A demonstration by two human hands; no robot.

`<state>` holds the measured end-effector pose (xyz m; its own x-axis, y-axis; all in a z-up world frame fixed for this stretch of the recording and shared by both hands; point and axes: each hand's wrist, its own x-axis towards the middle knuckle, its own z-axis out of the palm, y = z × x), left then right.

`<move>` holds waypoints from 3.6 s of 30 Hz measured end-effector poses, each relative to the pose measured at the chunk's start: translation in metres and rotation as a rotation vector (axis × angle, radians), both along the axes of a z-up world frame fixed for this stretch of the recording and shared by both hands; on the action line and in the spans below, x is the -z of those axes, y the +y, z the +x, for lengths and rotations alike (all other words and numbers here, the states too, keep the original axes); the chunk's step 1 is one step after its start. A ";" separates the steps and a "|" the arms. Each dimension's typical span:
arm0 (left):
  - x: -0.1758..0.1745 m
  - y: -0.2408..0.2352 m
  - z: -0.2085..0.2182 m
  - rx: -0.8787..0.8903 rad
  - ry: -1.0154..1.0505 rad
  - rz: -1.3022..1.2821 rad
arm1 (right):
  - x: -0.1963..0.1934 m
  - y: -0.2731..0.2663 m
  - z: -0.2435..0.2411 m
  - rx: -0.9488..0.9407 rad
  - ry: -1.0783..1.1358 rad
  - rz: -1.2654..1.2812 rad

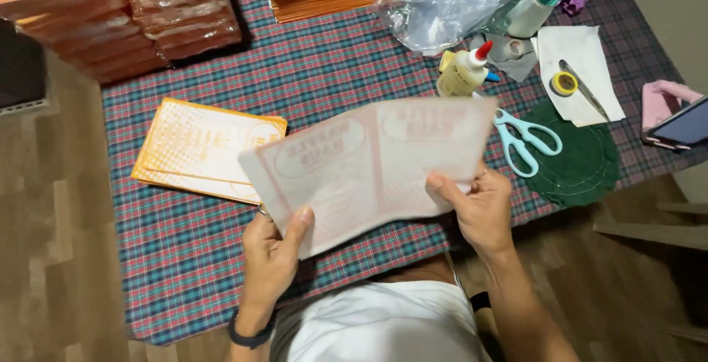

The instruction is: Folding pre-printed paper sheets into bags and applying adhesive to seal the edges.

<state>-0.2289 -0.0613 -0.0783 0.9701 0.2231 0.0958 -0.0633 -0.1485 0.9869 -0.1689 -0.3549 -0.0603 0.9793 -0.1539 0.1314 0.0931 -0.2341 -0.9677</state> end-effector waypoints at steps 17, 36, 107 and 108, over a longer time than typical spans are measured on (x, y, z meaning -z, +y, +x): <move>-0.012 -0.043 0.028 -0.171 -0.321 -0.076 | 0.012 0.029 0.013 -0.131 -0.155 0.174; 0.001 -0.037 0.020 -0.154 -0.273 -0.029 | 0.061 0.001 0.019 -0.112 -0.195 0.209; -0.036 -0.062 -0.004 0.048 -0.472 0.914 | 0.039 -0.045 0.009 -0.107 0.482 0.085; -0.038 -0.063 -0.007 0.290 -0.559 0.807 | 0.034 -0.044 0.011 -0.123 0.533 0.046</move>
<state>-0.2361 -0.1244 -0.0401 0.7469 -0.3448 0.5685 -0.6231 -0.6614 0.4175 -0.1576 -0.3994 -0.0938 0.9196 -0.0282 -0.3918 -0.3887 -0.2085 -0.8975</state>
